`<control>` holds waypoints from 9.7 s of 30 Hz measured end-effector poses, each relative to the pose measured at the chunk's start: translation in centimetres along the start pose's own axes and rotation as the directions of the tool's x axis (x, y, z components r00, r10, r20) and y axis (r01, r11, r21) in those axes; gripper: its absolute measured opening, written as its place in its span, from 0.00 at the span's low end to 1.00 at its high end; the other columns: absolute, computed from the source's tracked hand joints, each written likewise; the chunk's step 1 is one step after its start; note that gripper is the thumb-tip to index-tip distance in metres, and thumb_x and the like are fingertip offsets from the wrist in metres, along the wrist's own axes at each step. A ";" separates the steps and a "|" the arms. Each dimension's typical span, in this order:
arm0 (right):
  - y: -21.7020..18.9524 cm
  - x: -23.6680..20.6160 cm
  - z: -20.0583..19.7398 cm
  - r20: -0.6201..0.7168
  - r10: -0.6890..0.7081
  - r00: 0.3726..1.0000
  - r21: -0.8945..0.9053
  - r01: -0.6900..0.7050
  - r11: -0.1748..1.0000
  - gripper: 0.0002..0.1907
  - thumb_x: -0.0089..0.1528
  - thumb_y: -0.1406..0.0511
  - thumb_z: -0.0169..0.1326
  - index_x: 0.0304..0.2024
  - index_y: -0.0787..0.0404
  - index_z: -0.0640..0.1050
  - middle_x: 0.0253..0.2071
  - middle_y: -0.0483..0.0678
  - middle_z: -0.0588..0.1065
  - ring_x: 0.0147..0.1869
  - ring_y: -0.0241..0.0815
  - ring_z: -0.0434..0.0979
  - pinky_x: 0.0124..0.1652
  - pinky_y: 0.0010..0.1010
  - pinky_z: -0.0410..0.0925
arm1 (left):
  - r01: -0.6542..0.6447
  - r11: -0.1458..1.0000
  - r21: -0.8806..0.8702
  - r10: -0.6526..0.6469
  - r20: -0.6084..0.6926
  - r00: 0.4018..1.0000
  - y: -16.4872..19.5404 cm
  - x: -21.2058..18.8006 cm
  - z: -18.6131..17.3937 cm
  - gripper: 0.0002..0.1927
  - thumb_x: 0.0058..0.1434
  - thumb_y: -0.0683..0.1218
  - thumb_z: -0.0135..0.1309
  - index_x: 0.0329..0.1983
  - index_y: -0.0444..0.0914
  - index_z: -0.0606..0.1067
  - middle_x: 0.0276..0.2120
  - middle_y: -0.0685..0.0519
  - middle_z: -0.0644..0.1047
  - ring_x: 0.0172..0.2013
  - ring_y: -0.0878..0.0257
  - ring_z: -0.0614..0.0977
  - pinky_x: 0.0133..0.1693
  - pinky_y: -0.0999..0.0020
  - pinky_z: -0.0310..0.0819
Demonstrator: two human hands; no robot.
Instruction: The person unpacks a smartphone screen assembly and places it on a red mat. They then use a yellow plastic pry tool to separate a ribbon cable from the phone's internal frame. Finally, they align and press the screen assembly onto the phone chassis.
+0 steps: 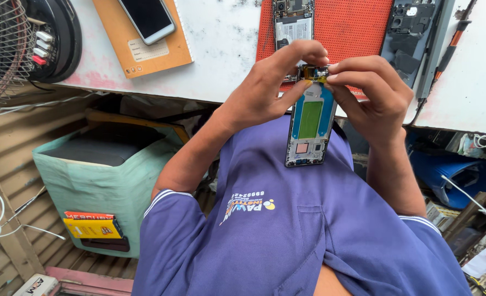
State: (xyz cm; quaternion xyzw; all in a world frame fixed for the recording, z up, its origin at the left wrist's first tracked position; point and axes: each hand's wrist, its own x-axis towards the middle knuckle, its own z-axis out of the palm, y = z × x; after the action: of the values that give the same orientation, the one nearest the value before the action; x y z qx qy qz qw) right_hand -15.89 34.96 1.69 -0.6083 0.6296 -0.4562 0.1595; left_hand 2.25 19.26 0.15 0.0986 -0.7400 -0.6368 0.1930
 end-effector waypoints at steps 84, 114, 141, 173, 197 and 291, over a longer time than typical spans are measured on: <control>-4.5 0.6 -0.7 0.005 0.497 0.867 0.049 -0.497 0.866 0.06 0.70 0.73 0.63 0.47 0.67 0.78 0.44 0.46 0.80 0.42 0.29 0.77 0.48 0.22 0.72 | 0.237 0.896 -0.377 -0.341 -0.238 0.909 1.9 0.5 4.2 0.14 0.70 0.37 0.51 0.58 0.34 0.73 0.48 0.48 0.84 0.49 0.65 0.88 0.53 0.71 0.86; -1.5 3.7 -3.4 0.180 0.092 0.979 -0.016 -0.091 0.996 0.09 0.68 0.80 0.63 0.48 0.68 0.80 0.50 0.53 0.78 0.52 0.40 0.81 0.49 0.25 0.74 | 0.176 0.923 -0.341 -0.269 -0.249 0.930 0.7 0.9 5.1 0.15 0.69 0.39 0.53 0.58 0.40 0.73 0.45 0.53 0.84 0.45 0.69 0.86 0.50 0.72 0.85; -0.3 2.3 -3.2 0.170 -0.151 0.974 -0.314 0.199 0.928 0.10 0.65 0.76 0.68 0.47 0.65 0.82 0.49 0.49 0.76 0.53 0.46 0.76 0.51 0.33 0.71 | 0.139 0.912 -0.385 -0.246 -0.244 0.938 0.6 1.0 5.4 0.14 0.69 0.36 0.53 0.57 0.39 0.73 0.44 0.55 0.84 0.45 0.71 0.85 0.50 0.73 0.83; -0.2 0.9 -1.7 0.011 -0.026 1.000 -0.233 0.028 0.972 0.06 0.66 0.76 0.67 0.43 0.68 0.82 0.47 0.51 0.76 0.50 0.45 0.76 0.47 0.30 0.71 | 0.204 0.868 -0.452 -0.322 -0.199 0.926 1.0 0.8 5.5 0.13 0.71 0.36 0.50 0.57 0.39 0.72 0.47 0.57 0.81 0.49 0.75 0.81 0.47 0.79 0.75; -0.7 0.8 -1.2 -0.032 0.042 0.999 -0.188 -0.047 0.981 0.07 0.67 0.76 0.68 0.44 0.69 0.80 0.48 0.52 0.75 0.47 0.41 0.77 0.42 0.26 0.72 | 0.208 0.878 -0.431 -0.325 -0.219 0.920 1.1 1.0 5.8 0.13 0.70 0.36 0.51 0.56 0.39 0.73 0.48 0.58 0.82 0.51 0.74 0.82 0.49 0.77 0.77; -0.2 -0.1 -0.6 -0.146 0.150 0.978 -0.060 -0.160 0.985 0.07 0.68 0.76 0.66 0.43 0.70 0.79 0.47 0.54 0.74 0.46 0.40 0.75 0.44 0.25 0.69 | 0.230 0.867 -0.442 -0.348 -0.207 0.914 1.0 1.5 6.2 0.11 0.70 0.36 0.52 0.53 0.39 0.74 0.44 0.60 0.81 0.47 0.76 0.80 0.46 0.78 0.74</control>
State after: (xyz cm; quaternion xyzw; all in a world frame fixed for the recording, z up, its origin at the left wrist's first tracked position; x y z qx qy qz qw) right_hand -16.20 35.37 2.16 -0.5290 0.7007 -0.4613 0.1277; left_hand -1.53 24.43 0.67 0.2558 -0.5320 -0.7785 0.2134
